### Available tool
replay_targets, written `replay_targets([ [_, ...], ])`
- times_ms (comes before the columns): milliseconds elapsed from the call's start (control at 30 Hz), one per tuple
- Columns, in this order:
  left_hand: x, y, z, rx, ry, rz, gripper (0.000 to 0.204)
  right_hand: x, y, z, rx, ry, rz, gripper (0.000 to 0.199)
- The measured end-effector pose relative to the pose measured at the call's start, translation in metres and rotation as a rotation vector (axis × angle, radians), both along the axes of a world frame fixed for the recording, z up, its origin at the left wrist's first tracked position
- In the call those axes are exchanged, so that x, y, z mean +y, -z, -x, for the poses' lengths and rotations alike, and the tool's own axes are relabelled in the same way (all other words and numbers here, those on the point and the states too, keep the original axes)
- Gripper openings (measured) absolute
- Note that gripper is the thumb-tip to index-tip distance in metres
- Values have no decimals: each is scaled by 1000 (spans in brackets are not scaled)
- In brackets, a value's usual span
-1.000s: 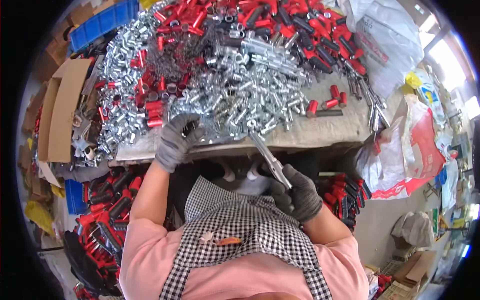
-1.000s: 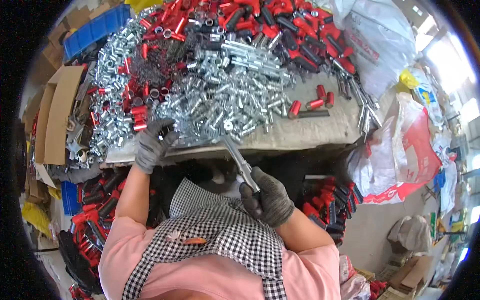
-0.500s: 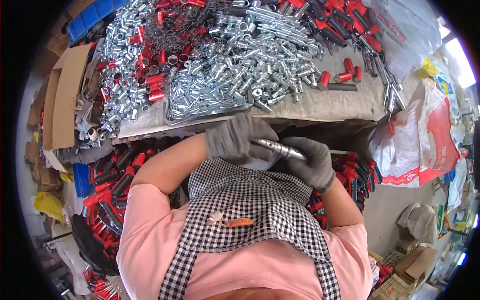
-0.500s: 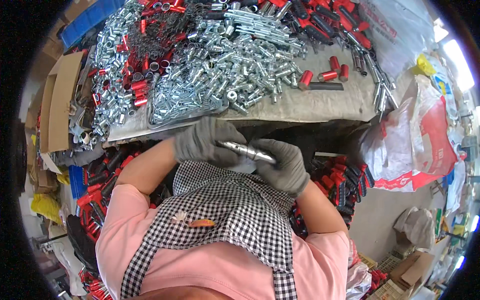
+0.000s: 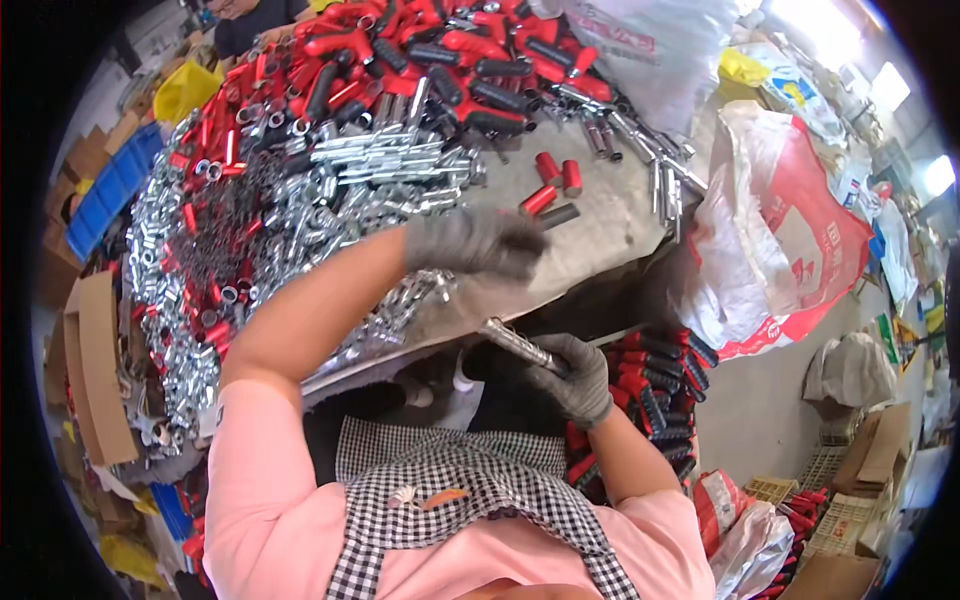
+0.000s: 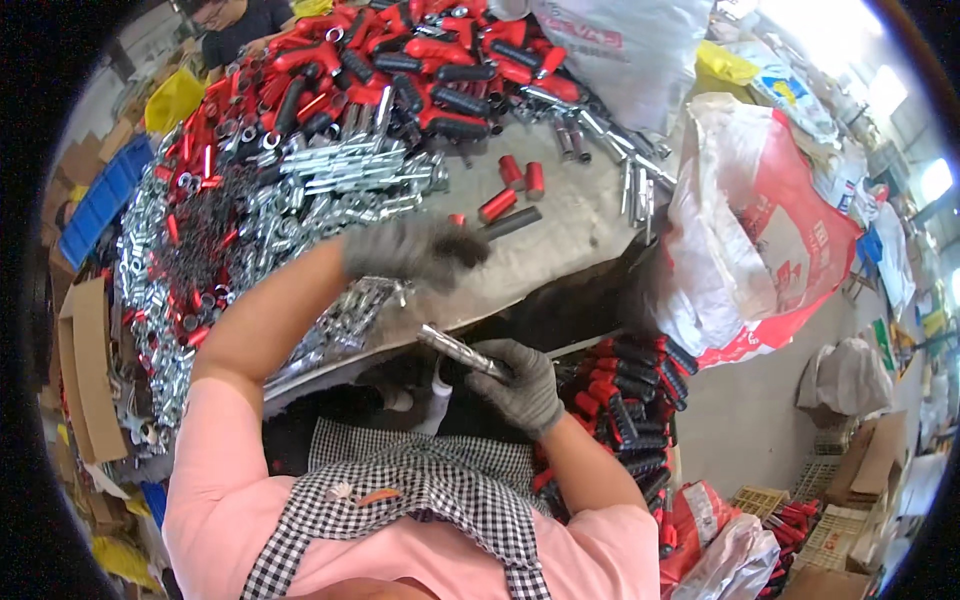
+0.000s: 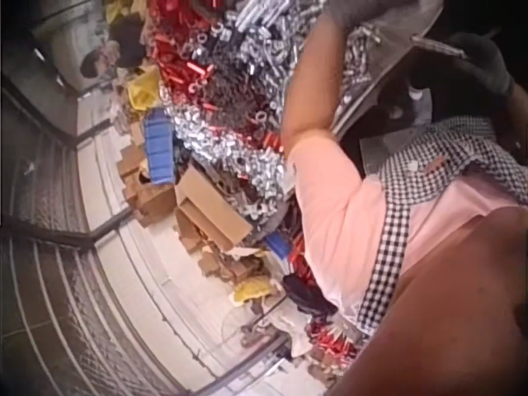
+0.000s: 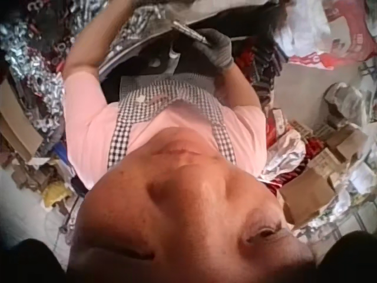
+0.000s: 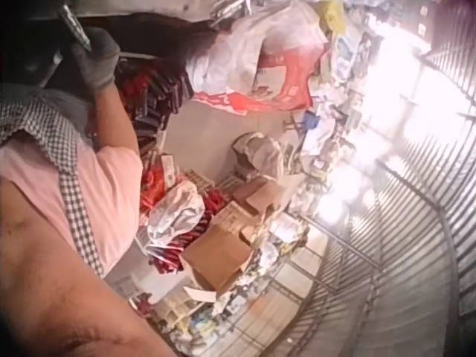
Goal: Assembling red plastic handles onto silver metal tool components at a production workbench.
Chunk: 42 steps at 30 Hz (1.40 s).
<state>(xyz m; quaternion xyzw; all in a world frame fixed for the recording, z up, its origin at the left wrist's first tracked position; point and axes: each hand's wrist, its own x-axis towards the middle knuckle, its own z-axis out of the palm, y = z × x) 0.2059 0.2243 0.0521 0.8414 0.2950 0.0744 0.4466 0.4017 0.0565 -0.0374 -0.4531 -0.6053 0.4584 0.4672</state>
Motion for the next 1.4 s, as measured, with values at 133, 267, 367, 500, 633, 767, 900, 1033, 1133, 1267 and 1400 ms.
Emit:
replay_targets([
  [133,115,26,-87,169,-297,-641,77,5,19,-24,-9,43,87,42],
  [267,168,23,-176,268,-512,-490,86,-4,20,-40,11,128,148,43],
  [367,205,48,-220,222,-423,-321,85,-12,21,-43,125,178,187,40],
  [500,268,137,-206,156,-1021,-419,65,-7,32,-38,112,95,218,39],
  [633,244,71,-200,638,-518,-223,63,-12,34,-38,234,166,269,40],
  [767,229,48,-175,614,-311,-139,58,-9,32,-36,144,113,272,40],
  [900,264,85,-177,-26,-584,672,12,-16,25,-36,253,138,261,40],
  [1033,277,106,-92,-363,-326,678,15,-12,36,-30,274,92,238,40],
  [1133,198,48,-48,-493,-579,810,26,-19,28,-26,325,98,240,39],
  [1267,95,8,38,-513,-672,298,54,-10,21,-9,310,66,236,45],
  [1400,25,4,129,-200,-856,-289,59,6,13,19,361,-47,239,42],
])
